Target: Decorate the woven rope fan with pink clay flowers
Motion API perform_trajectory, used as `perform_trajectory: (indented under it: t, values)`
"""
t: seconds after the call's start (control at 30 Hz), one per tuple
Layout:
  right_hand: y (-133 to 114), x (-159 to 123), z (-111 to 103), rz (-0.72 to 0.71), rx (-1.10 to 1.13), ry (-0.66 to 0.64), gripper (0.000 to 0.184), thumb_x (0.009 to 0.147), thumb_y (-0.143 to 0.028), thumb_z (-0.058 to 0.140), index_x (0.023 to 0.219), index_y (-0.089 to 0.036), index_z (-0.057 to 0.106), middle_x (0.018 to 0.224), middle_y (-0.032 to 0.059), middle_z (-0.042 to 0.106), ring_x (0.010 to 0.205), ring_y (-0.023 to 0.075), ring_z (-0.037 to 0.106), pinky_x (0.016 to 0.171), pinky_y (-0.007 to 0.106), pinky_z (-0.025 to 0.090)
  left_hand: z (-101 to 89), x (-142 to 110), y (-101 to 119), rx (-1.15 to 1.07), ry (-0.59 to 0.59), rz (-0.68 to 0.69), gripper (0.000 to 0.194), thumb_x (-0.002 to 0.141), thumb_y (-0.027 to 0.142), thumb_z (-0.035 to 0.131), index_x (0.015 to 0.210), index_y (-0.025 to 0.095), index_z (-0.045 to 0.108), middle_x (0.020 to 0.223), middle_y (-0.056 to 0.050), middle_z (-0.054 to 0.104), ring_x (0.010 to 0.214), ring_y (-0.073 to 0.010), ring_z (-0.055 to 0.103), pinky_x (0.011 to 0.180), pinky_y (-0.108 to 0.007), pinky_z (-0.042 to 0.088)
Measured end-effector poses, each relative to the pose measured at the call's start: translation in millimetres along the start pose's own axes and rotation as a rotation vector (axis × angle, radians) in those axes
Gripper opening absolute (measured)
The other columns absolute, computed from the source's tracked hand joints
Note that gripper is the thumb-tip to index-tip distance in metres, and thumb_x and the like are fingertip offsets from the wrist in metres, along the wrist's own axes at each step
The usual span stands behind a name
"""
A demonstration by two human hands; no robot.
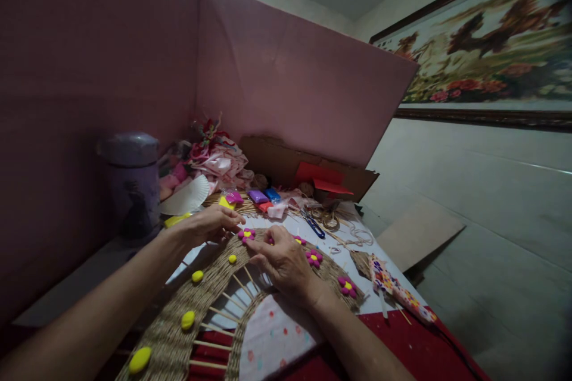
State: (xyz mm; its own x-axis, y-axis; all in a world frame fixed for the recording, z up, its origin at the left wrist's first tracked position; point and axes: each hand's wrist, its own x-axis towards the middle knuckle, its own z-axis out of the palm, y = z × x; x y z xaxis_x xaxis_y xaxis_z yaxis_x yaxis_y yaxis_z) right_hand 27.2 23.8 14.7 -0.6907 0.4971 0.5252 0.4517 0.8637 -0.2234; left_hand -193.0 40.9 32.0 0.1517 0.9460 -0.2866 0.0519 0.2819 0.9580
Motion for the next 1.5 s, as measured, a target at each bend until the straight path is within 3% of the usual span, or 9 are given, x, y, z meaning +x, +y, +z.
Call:
perform_trajectory:
  t: [0.1, 0.17, 0.27, 0.33, 0.47, 0.6, 0.8, 0.93, 1.5]
  values:
    - [0, 0, 0, 0.038, 0.121, 0.045, 0.032, 0.089, -0.043, 0.047, 0.105, -0.026, 0.067, 0.082, 0.0039, 0.048, 0.079, 0.0169, 0.046, 0.069, 0.030, 0.038, 0.8, -1, 1, 0.004, 0.012, -0.007, 0.040, 0.056, 0.024, 0.074, 0.092, 0.013, 0.061, 0.063, 0.000, 0.063, 0.045, -0.0062, 0.048, 0.045, -0.018, 0.031]
    - [-1, 2, -1, 0.148, 0.303, 0.127, 0.026, 0.086, -0.039, 0.052, 0.097, -0.024, 0.070, 0.077, 0.0028, 0.051, 0.074, 0.0154, 0.048, 0.067, 0.029, 0.040, 1.3, -2, 2, 0.009, 0.019, -0.009, 0.040, 0.056, 0.024, 0.074, 0.092, 0.013, 0.061, 0.063, 0.000, 0.063, 0.045, -0.0060, 0.047, 0.044, -0.018, 0.031]
    - [-3, 7, -4, 0.402, 0.735, 0.250, 0.022, 0.082, -0.038, 0.058, 0.083, -0.019, 0.069, 0.067, -0.0005, 0.051, 0.063, 0.0119, 0.047, 0.061, 0.026, 0.042, 1.1, -3, 3, 0.011, 0.017, -0.013, 0.038, 0.057, 0.023, 0.073, 0.092, 0.013, 0.062, 0.060, 0.001, 0.061, 0.044, -0.0056, 0.047, 0.044, -0.018, 0.031]
    - [-7, 11, -7, 0.507, 1.053, 0.230, 0.024, 0.079, -0.041, 0.061, 0.084, -0.018, 0.067, 0.061, -0.0040, 0.044, 0.055, 0.0091, 0.043, 0.058, 0.026, 0.045, 0.6, -2, 3, 0.005, 0.009, -0.013, 0.036, 0.057, 0.022, 0.073, 0.091, 0.014, 0.063, 0.059, 0.002, 0.059, 0.044, -0.0056, 0.047, 0.044, -0.018, 0.032]
    - [-15, 18, -10, 0.496, 1.390, 0.197, 0.026, 0.073, -0.040, 0.068, 0.081, -0.016, 0.064, 0.059, -0.0064, 0.041, 0.054, 0.0059, 0.042, 0.072, 0.031, 0.051, 0.1, -1, 1, 0.004, 0.002, 0.000, 0.033, 0.056, 0.022, 0.073, 0.087, 0.014, 0.064, 0.060, 0.001, 0.060, 0.045, -0.0064, 0.047, 0.045, -0.018, 0.032]
    - [-18, 20, -4, 0.497, 1.407, 0.217, 0.025, 0.072, -0.039, 0.069, 0.079, -0.016, 0.062, 0.060, -0.0067, 0.044, 0.055, 0.0052, 0.045, 0.081, 0.035, 0.051, 1.3, -2, 1, 0.010, 0.017, 0.008, 0.029, 0.057, 0.021, 0.073, 0.084, 0.015, 0.065, 0.061, -0.001, 0.061, 0.044, -0.0070, 0.046, 0.043, -0.019, 0.031]
    - [-14, 17, 8, 0.552, 1.320, 0.200, 0.029, 0.072, -0.045, 0.067, 0.080, -0.018, 0.060, 0.062, -0.0055, 0.046, 0.064, 0.0088, 0.056, 0.080, 0.031, 0.051, 2.5, -4, 3, 0.000, 0.023, 0.004, 0.035, 0.055, 0.023, 0.074, 0.087, 0.013, 0.064, 0.060, 0.000, 0.061, 0.044, -0.0060, 0.046, 0.045, -0.019, 0.032]
    - [-14, 18, 11, 0.535, 1.266, 0.206, 0.030, 0.074, -0.046, 0.065, 0.081, -0.017, 0.060, 0.076, -0.0016, 0.054, 0.076, 0.0114, 0.060, 0.081, 0.029, 0.049, 4.3, -6, 4, -0.010, 0.027, 0.001, 0.038, 0.054, 0.024, 0.075, 0.088, 0.012, 0.063, 0.060, 0.000, 0.062, 0.043, -0.0055, 0.045, 0.045, -0.019, 0.034]
    - [-25, 20, 7, 0.501, 1.180, 0.202, 0.031, 0.075, -0.047, 0.064, 0.083, -0.017, 0.058, 0.082, 0.0002, 0.059, 0.082, 0.0144, 0.060, 0.082, 0.030, 0.048, 6.3, -6, 5, -0.028, 0.033, -0.012, 0.037, 0.053, 0.022, 0.074, 0.087, 0.013, 0.062, 0.057, 0.002, 0.061, 0.042, -0.0058, 0.047, 0.045, -0.019, 0.033]
